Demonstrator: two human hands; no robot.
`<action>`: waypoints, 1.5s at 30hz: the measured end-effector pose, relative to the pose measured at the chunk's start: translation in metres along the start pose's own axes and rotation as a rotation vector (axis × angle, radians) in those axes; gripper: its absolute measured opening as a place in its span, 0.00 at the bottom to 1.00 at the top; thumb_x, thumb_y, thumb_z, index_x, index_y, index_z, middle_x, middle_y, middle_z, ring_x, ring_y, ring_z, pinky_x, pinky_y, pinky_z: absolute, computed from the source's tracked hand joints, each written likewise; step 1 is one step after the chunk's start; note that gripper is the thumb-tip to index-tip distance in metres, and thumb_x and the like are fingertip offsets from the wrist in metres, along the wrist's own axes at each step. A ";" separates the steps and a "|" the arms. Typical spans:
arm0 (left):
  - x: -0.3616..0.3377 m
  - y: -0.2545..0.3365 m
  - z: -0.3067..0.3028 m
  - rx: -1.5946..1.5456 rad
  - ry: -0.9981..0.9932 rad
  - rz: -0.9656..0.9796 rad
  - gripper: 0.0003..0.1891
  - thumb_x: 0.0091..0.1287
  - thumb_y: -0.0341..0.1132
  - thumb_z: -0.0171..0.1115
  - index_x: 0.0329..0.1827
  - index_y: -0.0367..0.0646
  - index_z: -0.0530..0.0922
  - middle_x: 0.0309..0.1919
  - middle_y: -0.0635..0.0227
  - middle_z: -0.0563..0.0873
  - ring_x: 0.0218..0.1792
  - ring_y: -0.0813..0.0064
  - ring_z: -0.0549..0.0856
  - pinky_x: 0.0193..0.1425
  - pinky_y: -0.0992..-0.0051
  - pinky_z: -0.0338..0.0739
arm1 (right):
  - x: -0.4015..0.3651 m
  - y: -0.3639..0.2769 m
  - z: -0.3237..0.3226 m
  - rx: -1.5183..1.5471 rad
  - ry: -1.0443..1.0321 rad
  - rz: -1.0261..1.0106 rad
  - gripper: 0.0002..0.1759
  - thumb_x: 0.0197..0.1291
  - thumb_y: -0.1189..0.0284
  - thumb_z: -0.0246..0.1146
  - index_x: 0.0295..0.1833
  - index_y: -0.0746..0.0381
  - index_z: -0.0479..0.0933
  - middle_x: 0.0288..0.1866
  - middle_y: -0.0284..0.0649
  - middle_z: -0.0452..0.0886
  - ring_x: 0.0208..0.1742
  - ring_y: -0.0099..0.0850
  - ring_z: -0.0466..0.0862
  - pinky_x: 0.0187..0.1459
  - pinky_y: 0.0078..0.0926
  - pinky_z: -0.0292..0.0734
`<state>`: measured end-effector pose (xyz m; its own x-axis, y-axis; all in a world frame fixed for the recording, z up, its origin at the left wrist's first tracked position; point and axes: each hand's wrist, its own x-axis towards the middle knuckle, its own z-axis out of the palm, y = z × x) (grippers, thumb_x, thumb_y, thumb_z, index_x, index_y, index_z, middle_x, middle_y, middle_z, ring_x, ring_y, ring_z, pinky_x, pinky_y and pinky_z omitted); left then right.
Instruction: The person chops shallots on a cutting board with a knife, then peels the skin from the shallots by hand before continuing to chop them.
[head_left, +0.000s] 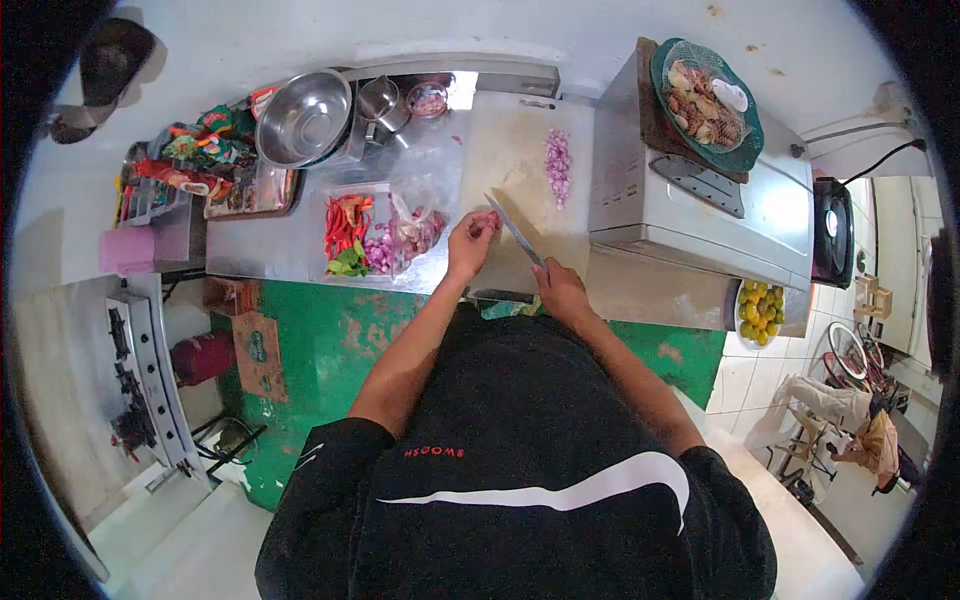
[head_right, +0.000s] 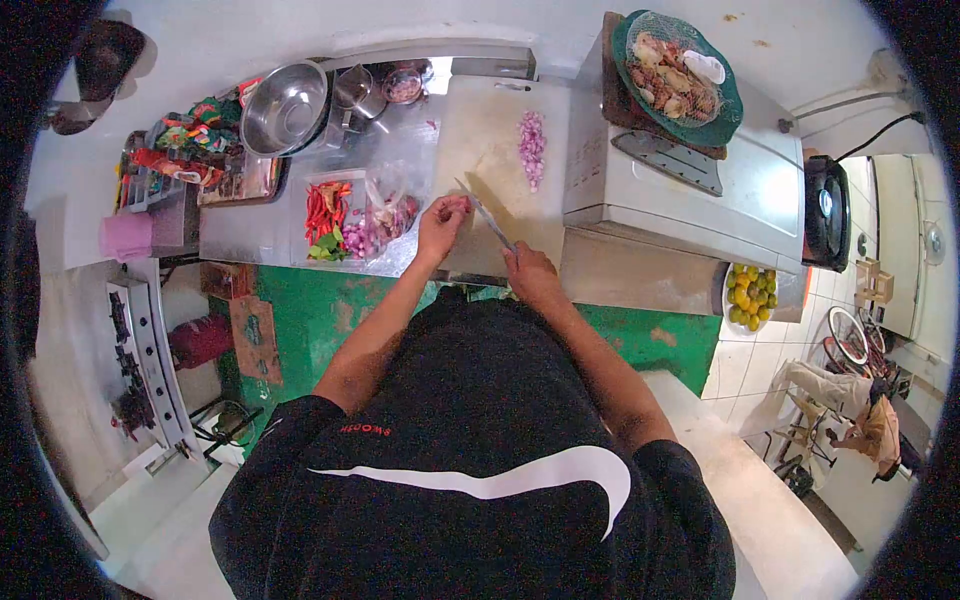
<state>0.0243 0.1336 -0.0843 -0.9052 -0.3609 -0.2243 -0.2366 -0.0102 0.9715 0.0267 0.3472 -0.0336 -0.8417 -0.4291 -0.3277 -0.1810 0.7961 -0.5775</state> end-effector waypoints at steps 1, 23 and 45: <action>0.001 -0.002 -0.001 -0.010 -0.012 0.029 0.10 0.69 0.26 0.59 0.50 0.33 0.79 0.40 0.65 0.88 0.43 0.79 0.85 0.50 0.78 0.79 | 0.000 0.000 0.002 -0.007 -0.003 0.018 0.22 0.72 0.54 0.49 0.47 0.64 0.73 0.35 0.59 0.81 0.37 0.59 0.82 0.41 0.58 0.76; 0.013 0.017 -0.026 -0.010 -0.125 0.069 0.15 0.59 0.19 0.67 0.44 0.38 0.70 0.40 0.63 0.86 0.45 0.75 0.85 0.52 0.75 0.80 | 0.001 -0.002 0.037 -0.036 0.124 0.043 0.21 0.71 0.55 0.50 0.51 0.63 0.72 0.35 0.58 0.82 0.37 0.57 0.82 0.41 0.56 0.76; 0.006 0.035 -0.044 0.545 -0.110 0.080 0.21 0.54 0.29 0.71 0.48 0.37 0.70 0.36 0.55 0.83 0.42 0.56 0.84 0.48 0.64 0.78 | -0.001 -0.029 0.045 -0.045 0.116 0.034 0.19 0.70 0.56 0.52 0.44 0.64 0.72 0.32 0.56 0.82 0.37 0.56 0.83 0.40 0.54 0.77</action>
<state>0.0261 0.0900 -0.0482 -0.9523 -0.2413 -0.1869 -0.2879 0.5070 0.8124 0.0556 0.3054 -0.0501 -0.9007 -0.3507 -0.2562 -0.1715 0.8291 -0.5322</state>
